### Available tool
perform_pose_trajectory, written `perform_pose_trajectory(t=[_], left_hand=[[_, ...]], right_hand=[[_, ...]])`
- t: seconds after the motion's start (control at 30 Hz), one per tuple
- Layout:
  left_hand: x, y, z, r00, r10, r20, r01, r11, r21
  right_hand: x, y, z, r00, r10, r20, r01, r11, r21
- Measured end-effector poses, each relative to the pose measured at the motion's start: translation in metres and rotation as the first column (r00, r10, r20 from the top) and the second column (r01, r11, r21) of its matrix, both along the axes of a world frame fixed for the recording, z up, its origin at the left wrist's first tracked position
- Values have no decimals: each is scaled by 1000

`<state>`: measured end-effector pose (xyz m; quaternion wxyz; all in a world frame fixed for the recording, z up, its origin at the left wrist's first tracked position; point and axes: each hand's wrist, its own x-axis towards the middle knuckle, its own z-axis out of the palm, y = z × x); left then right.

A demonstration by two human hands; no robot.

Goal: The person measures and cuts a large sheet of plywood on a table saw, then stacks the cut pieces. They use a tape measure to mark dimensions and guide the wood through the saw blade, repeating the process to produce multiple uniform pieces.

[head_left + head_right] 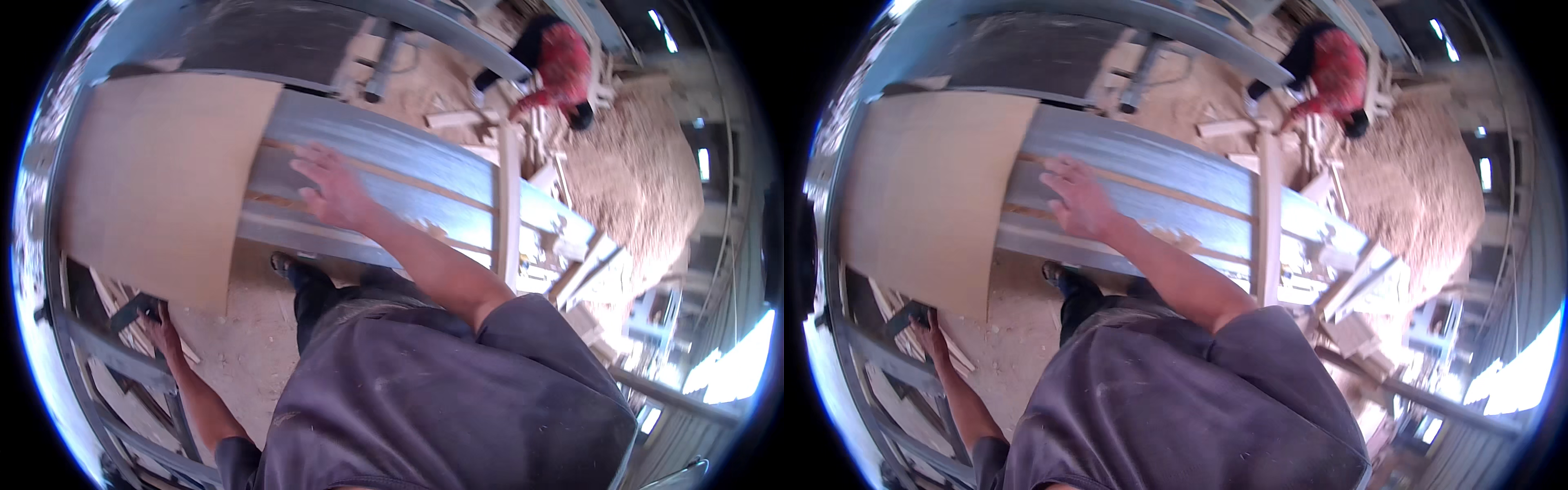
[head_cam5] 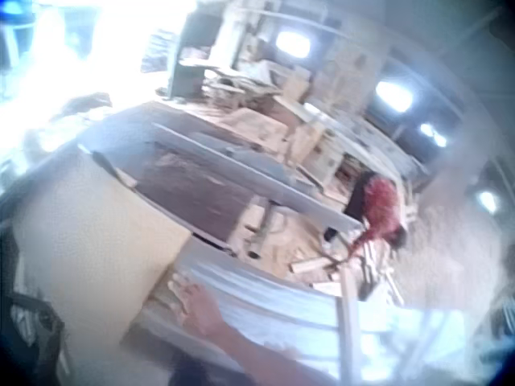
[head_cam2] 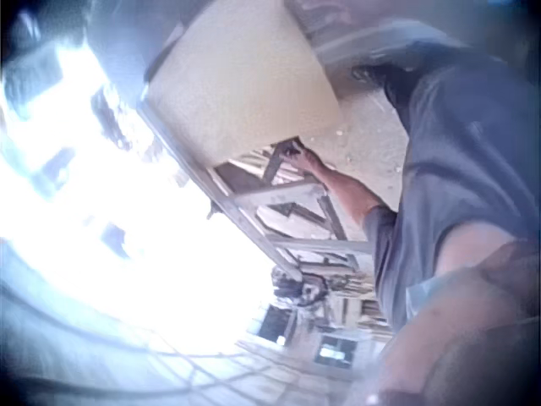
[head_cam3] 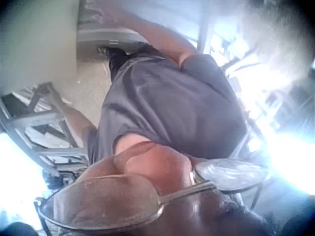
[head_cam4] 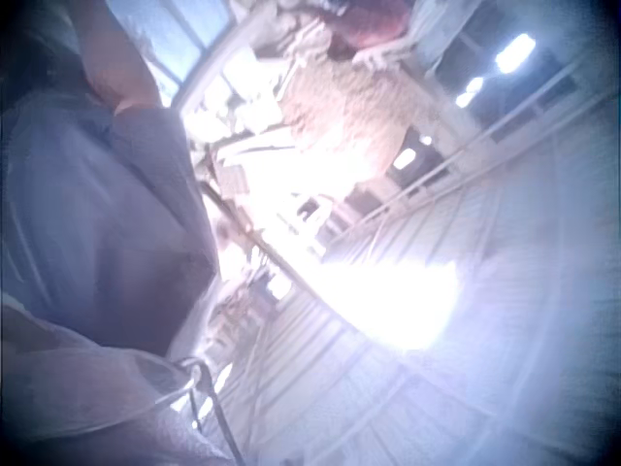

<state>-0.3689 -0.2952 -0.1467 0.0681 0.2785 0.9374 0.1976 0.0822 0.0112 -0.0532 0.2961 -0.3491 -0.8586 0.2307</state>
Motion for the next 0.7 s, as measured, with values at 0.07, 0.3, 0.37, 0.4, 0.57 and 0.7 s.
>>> perform_pose_trajectory(t=[0.07, 0.3, 0.37, 0.4, 0.57, 0.7], left_hand=[[-49, -2, -22, 992, -88, -86, 77, 989, -125], [-68, -10, -45, 975, -146, -168, 54, 888, -457], [-85, -2, -55, 973, -164, -164, 72, 885, -460], [-87, 0, -55, 981, -152, -119, 85, 893, -441], [-119, -5, -63, 942, -334, -35, 331, 942, -61], [-101, 16, -57, 953, -191, -234, 80, 907, -414]], right_hand=[[56, 0, 4, 987, -151, 61, 147, 987, 65], [365, -72, -35, 349, -921, 173, 911, 377, 170], [410, -97, -41, 125, -925, 358, 967, 194, 165], [421, -106, -41, 102, -898, 429, 983, 156, 93], [438, -149, -84, 390, -793, 468, 911, 258, -322], [421, -177, -98, 463, -682, 566, 874, 458, -163]])
